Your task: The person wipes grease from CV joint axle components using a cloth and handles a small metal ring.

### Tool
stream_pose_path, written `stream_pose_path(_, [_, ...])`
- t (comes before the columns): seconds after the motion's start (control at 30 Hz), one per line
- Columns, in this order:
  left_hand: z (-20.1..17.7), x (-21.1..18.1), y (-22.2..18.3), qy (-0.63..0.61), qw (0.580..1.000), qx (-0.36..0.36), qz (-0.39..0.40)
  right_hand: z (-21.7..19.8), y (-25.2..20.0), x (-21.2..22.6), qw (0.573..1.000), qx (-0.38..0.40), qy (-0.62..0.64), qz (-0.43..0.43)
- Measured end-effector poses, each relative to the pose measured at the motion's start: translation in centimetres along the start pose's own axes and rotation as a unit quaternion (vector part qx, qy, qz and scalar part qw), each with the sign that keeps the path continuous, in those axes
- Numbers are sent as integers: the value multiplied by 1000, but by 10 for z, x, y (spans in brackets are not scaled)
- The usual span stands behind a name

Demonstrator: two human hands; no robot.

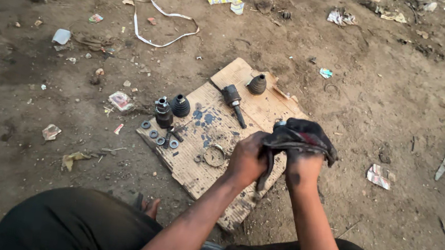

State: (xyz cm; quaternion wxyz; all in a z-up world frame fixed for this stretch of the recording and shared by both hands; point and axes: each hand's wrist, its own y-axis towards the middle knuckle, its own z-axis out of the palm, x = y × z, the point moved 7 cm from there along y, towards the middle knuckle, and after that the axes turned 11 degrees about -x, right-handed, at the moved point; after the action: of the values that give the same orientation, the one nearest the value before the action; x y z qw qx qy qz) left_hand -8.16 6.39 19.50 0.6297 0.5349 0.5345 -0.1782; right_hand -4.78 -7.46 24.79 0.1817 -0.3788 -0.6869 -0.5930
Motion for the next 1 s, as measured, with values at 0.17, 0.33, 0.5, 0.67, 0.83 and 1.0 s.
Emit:
stream_pose_path(0.17, [-5,0,0,25,1000,-10,4,15,-18,-64,805,-11,437,400])
stream_pose_path(0.33, [4,-4,2,56,998,31,-16,-9,-20,-82,859,63,317,398])
stream_pose_path(0.5, [8,-3,6,23,978,196,-69,-18,-20,-99,842,184,260,436])
stream_pose_path(0.67, [13,-5,3,80,946,310,-47,-7,-11,-72,806,334,294,391])
stream_pose_path(0.83, [20,4,-9,115,913,373,-121,-2,4,-36,811,397,302,306])
stream_pose_path(1.0, [25,6,-12,101,913,383,-100,-7,-6,-52,806,357,318,347])
